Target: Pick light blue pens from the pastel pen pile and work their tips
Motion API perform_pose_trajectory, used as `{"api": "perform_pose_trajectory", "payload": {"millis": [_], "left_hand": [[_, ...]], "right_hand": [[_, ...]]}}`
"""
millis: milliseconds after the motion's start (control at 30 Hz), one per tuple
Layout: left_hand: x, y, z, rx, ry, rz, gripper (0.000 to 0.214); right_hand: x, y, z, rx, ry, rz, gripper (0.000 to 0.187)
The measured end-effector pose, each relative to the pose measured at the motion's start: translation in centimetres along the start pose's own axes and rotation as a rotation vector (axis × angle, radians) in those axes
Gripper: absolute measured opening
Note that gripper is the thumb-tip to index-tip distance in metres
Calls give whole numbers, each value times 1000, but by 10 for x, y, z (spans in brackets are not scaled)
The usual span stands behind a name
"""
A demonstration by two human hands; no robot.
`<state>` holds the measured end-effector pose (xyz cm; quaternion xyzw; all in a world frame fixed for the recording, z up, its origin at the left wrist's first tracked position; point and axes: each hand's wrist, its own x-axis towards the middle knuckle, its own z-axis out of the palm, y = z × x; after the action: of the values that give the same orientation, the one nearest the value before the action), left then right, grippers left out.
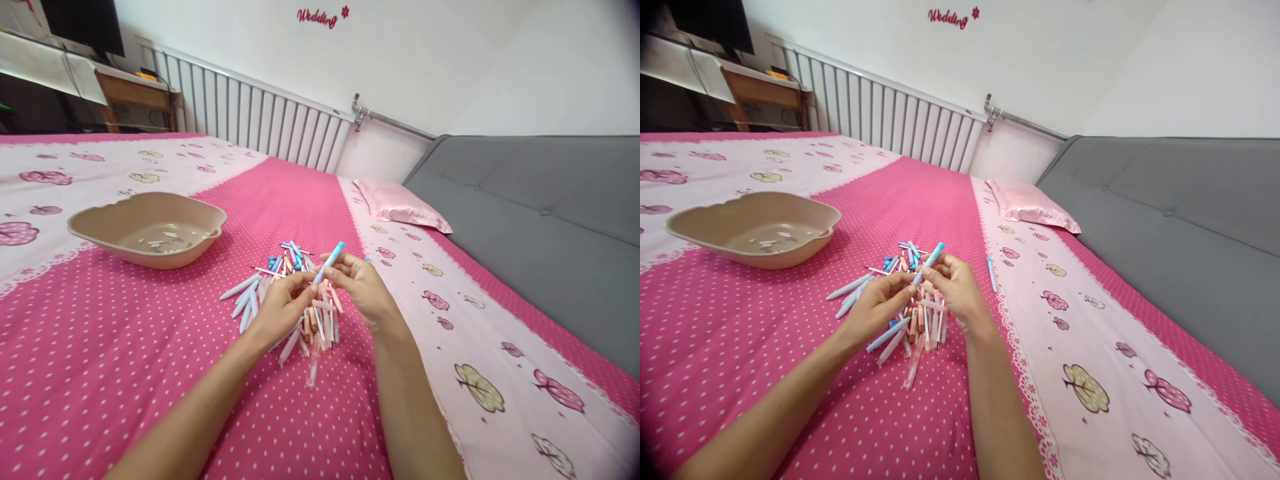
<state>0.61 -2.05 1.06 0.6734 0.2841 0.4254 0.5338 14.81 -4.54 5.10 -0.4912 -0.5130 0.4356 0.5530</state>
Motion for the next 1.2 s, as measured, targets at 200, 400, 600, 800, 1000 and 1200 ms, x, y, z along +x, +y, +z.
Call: {"api": "perform_pose_trajectory", "payload": {"millis": [200,400,600,800,1000,1200], "left_hand": [[2,-9,-1,15,23,35,27],[2,-11,-1,32,25,28,25],[2,-6,0,-12,0,47,25],[0,-2,-2,10,-13,10,26],[0,-6,-3,28,-10,18,28],[-1,-2,-2,22,-3,13,27]], "right_hand": [[2,1,3,-2,63,-8,26],[3,6,4,-53,90,-31,27],[1,2,6,-67,99,-1,26],[-4,-6,6,44,-21,20,29],[-3,-2,6,94,-58,22,28],[-1,0,6,103,-6,24,29]]}}
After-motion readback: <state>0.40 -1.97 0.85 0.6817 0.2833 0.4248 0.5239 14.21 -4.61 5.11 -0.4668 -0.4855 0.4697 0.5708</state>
